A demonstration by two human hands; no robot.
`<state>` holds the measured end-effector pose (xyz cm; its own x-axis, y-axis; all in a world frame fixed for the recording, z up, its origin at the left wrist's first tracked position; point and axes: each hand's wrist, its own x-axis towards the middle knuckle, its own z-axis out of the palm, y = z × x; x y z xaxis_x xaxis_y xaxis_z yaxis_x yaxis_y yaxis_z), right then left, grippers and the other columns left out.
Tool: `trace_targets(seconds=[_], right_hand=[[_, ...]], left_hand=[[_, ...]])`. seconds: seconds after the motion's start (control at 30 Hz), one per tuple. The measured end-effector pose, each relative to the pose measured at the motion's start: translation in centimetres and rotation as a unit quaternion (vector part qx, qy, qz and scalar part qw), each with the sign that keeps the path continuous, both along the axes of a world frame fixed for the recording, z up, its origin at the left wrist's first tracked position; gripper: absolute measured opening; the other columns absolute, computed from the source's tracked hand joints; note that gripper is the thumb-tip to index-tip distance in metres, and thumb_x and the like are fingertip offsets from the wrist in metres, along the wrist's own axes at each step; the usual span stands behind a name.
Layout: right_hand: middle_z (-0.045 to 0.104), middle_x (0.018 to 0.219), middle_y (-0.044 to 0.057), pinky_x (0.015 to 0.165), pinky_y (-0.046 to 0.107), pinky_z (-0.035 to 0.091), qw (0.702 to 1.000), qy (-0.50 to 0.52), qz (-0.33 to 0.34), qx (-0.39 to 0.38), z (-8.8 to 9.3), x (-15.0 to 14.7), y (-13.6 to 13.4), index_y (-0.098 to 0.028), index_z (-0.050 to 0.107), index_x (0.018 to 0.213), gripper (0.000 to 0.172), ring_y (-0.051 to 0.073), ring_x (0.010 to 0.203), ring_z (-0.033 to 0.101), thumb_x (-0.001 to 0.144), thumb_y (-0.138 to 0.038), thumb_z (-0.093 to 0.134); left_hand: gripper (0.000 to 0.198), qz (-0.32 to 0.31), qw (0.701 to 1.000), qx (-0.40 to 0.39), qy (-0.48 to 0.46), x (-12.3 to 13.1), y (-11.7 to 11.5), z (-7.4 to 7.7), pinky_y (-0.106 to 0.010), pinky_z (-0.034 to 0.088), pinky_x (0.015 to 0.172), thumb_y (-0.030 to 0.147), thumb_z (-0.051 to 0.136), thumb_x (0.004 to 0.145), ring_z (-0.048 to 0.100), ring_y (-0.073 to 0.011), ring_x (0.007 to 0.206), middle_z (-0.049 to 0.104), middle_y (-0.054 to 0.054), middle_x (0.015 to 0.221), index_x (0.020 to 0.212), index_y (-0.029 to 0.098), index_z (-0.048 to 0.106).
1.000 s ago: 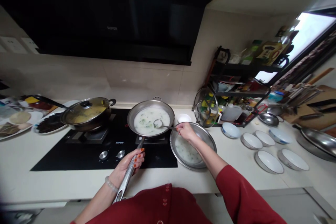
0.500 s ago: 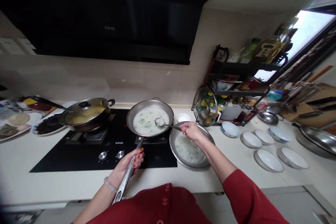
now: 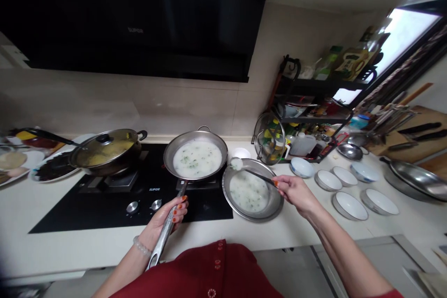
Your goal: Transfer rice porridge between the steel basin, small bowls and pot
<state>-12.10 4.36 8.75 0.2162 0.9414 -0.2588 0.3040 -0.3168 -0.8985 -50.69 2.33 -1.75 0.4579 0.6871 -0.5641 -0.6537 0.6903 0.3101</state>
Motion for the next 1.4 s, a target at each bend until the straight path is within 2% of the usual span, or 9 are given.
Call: trace_targets(seconds=[0.17,0.37,0.47,0.6,0.7,0.8,1.0,1.13,1.4], right_hand=[[0.067,0.065,0.007,0.052,0.029,0.044,0.960,-0.252,0.046,0.117,-5.7,1.7,-3.1,-0.016,0.072,0.087,0.029,0.020,0.059,0.060,0.075,-0.033,0.051],[0.070,0.084,0.009,0.048,0.025,0.038,0.757,-0.593,0.092,0.259,-10.5,3.1,-7.0,-0.016,0.066,0.111,0.040,0.017,0.058,0.062,0.083,-0.010,0.038],[0.067,0.073,0.006,0.052,0.024,0.039,0.710,-0.632,0.076,0.300,-10.2,3.9,-8.0,-0.015,0.064,0.116,0.042,0.015,0.060,0.062,0.083,-0.006,0.040],[0.070,0.078,0.009,0.055,0.025,0.042,0.809,-0.527,0.009,0.262,-9.8,3.6,-7.8,-0.015,0.067,0.109,0.035,0.017,0.065,0.063,0.084,-0.017,0.043],[0.067,0.067,0.008,0.052,0.028,0.044,0.937,-0.308,-0.065,0.153,-10.0,2.6,-6.9,-0.015,0.070,0.091,0.029,0.019,0.057,0.060,0.078,-0.030,0.047],[0.056,0.051,0.001,0.044,0.026,0.037,0.988,-0.068,-0.127,0.052,-9.2,1.2,-5.8,-0.013,0.068,0.087,0.033,0.015,0.045,0.049,0.068,-0.038,0.057],[0.056,0.054,0.000,0.047,0.024,0.035,0.994,0.039,-0.081,0.065,-5.3,-2.6,-2.6,-0.008,0.068,0.097,0.048,0.012,0.047,0.047,0.061,-0.040,0.066],[0.062,0.059,0.003,0.056,0.029,0.042,0.979,-0.132,0.075,0.137,-3.9,-6.1,1.0,-0.010,0.070,0.100,0.040,0.018,0.055,0.054,0.077,-0.036,0.049],[0.071,0.099,0.015,0.081,0.033,0.043,0.862,-0.447,0.218,0.101,-3.2,-13.4,7.0,-0.016,0.063,0.117,0.036,0.026,0.094,0.066,0.091,-0.018,0.037]], left_hand=[[0.020,-0.011,1.000,-0.011,0.024,0.0,-0.1,1.0,-0.012,0.031,0.032,0.021,0.056,0.088,0.034,-0.0021,0.034,0.040,0.006,0.051,0.071,0.015,0.047],[0.029,-0.051,0.999,-0.008,0.014,-0.3,0.1,0.5,-0.012,0.026,0.030,0.028,0.060,0.086,0.034,-0.0029,0.033,0.035,0.007,0.048,0.066,0.016,0.044],[0.028,-0.044,0.999,-0.012,0.013,-0.4,0.1,0.3,-0.011,0.026,0.031,0.027,0.058,0.088,0.034,-0.0021,0.033,0.036,0.007,0.048,0.066,0.015,0.044],[0.029,-0.043,0.999,-0.016,0.017,-0.2,0.0,0.7,-0.012,0.025,0.030,0.029,0.054,0.090,0.033,-0.0026,0.032,0.035,0.007,0.047,0.066,0.016,0.044],[0.026,-0.015,0.999,-0.024,0.029,0.1,-0.2,1.4,-0.011,0.027,0.031,0.025,0.050,0.092,0.033,-0.0024,0.033,0.037,0.006,0.048,0.068,0.015,0.045],[0.022,-0.001,0.999,-0.032,0.031,0.3,-0.3,2.0,-0.011,0.030,0.033,0.021,0.047,0.093,0.033,-0.0022,0.034,0.040,0.005,0.051,0.072,0.014,0.047],[0.028,-0.017,0.999,-0.031,0.029,0.2,-0.2,2.0,-0.012,0.028,0.031,0.025,0.045,0.094,0.032,-0.0028,0.033,0.036,0.006,0.048,0.068,0.015,0.046],[0.025,-0.005,1.000,-0.020,0.015,0.1,-0.1,1.2,-0.011,0.029,0.032,0.022,0.046,0.093,0.033,-0.0022,0.034,0.039,0.005,0.050,0.069,0.014,0.046],[0.026,-0.015,1.000,-0.026,-0.005,0.1,-0.1,0.7,-0.012,0.029,0.031,0.024,0.046,0.093,0.034,-0.0032,0.033,0.038,0.005,0.048,0.069,0.015,0.046]])
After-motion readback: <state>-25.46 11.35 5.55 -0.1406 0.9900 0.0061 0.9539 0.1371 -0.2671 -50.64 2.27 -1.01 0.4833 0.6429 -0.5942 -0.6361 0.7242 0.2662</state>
